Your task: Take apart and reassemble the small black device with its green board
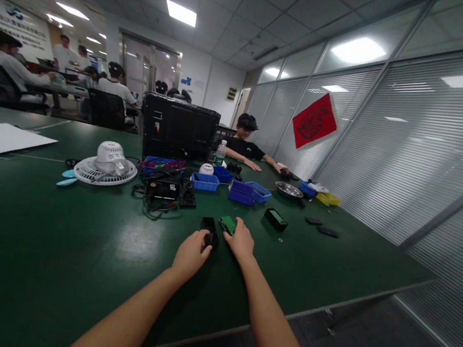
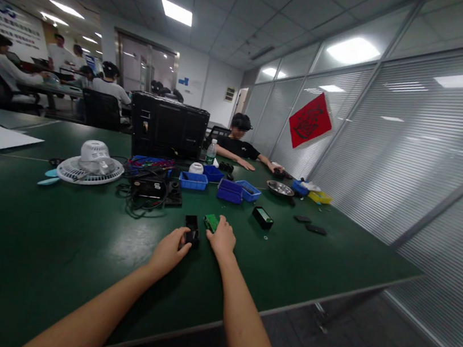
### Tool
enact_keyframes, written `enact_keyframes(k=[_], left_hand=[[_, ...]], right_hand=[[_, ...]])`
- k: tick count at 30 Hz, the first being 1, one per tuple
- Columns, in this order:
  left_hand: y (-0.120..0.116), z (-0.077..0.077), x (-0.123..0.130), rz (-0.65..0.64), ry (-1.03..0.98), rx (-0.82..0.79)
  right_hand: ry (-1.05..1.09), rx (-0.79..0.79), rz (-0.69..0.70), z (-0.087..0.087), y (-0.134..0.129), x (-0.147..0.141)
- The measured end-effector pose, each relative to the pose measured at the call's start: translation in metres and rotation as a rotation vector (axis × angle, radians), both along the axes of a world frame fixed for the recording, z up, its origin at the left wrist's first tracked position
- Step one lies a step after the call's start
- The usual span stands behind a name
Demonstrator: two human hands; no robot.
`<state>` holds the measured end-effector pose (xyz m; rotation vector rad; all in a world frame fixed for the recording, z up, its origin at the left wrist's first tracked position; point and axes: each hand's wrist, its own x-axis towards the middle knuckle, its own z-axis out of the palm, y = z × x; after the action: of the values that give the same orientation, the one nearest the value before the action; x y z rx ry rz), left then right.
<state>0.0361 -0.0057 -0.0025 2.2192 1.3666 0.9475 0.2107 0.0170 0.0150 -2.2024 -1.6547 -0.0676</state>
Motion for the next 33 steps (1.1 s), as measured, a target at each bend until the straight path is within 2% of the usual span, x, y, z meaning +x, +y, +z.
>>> enact_keyframes(k=[6, 12, 15, 19, 21, 26, 33], left_hand=[[0.001, -0.002, 0.001, -0.024, -0.07, -0.054], [-0.002, 0.003, 0.002, -0.165, -0.096, -0.084], [-0.005, 0.004, 0.002, -0.268, -0.084, -0.092], [-0.006, 0.004, 0.003, -0.372, -0.069, -0.074], [-0.004, 0.003, 0.003, -0.333, -0.105, -0.091], [0.005, -0.001, 0.004, -0.126, -0.151, -0.106], [0.01, -0.006, 0.005, -0.113, -0.134, -0.133]], right_hand=[[-0.024, 0.008, -0.024, 0.002, 0.001, 0.007], [0.122, 0.075, -0.042, 0.001, 0.005, 0.011], [0.22, 0.285, -0.023, 0.002, 0.005, 0.012], [0.352, 0.617, 0.11, 0.008, 0.003, 0.011], [0.394, 0.661, 0.176, 0.011, 0.0, 0.008], [0.385, 0.612, 0.33, 0.014, -0.005, -0.001], [0.267, 0.545, 0.375, 0.012, -0.008, -0.011]])
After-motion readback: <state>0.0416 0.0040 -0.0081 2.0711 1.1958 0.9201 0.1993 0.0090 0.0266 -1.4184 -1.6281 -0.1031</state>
